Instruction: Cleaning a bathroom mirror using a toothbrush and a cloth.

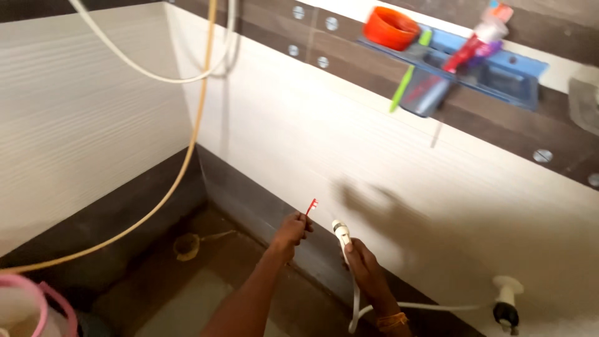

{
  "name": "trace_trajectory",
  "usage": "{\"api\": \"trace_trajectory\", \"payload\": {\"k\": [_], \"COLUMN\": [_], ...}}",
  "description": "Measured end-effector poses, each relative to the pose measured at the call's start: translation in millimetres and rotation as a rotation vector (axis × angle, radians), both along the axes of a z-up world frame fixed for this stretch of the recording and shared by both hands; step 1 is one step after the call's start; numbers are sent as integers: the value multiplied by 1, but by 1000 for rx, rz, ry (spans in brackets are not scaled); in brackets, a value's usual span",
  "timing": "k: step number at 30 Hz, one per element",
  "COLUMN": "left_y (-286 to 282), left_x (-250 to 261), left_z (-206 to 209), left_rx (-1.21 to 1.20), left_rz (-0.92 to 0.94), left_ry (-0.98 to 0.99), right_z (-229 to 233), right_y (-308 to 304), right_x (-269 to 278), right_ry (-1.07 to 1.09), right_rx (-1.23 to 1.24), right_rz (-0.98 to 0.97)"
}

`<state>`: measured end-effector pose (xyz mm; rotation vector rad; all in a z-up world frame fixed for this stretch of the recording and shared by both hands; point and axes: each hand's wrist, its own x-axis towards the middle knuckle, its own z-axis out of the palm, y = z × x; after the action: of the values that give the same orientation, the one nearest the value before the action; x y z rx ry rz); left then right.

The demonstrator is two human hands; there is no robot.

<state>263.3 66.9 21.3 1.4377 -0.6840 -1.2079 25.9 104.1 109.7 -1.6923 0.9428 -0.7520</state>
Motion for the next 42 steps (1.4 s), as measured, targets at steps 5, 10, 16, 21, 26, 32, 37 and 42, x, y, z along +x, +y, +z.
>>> {"api": "trace_trajectory", "payload": {"k": [5,10,16,21,26,32,37,42], "left_y": [7,16,12,10,7,-9,-27,-24], "left_x": [11,-2,-23,-35,-44,-58,-80,-105], "left_z": [4,12,11,17,26,13,-23,4], "left_rx": [-7,30,-3,-16,-33,-32,-88,34], "left_rz": [13,-15,-61,-94,-123,-195,-274,-373], "left_ry": [113,237,442,505,523,544,646,545], "right_z": [-3,12,-5,22,16,21,-26,-37], "right_y": [5,21,30,47,37,41,32,-27], "right_x": [8,3,-12,-18,-33,-48,-88,-220], "right_ry": [-14,50,36,20,18,16,-176,312], "right_rx": [38,17,-53,19,4,-52,-192,-276], "right_rz": [16,16,76,-62,-171,-198,-281,-667]}}
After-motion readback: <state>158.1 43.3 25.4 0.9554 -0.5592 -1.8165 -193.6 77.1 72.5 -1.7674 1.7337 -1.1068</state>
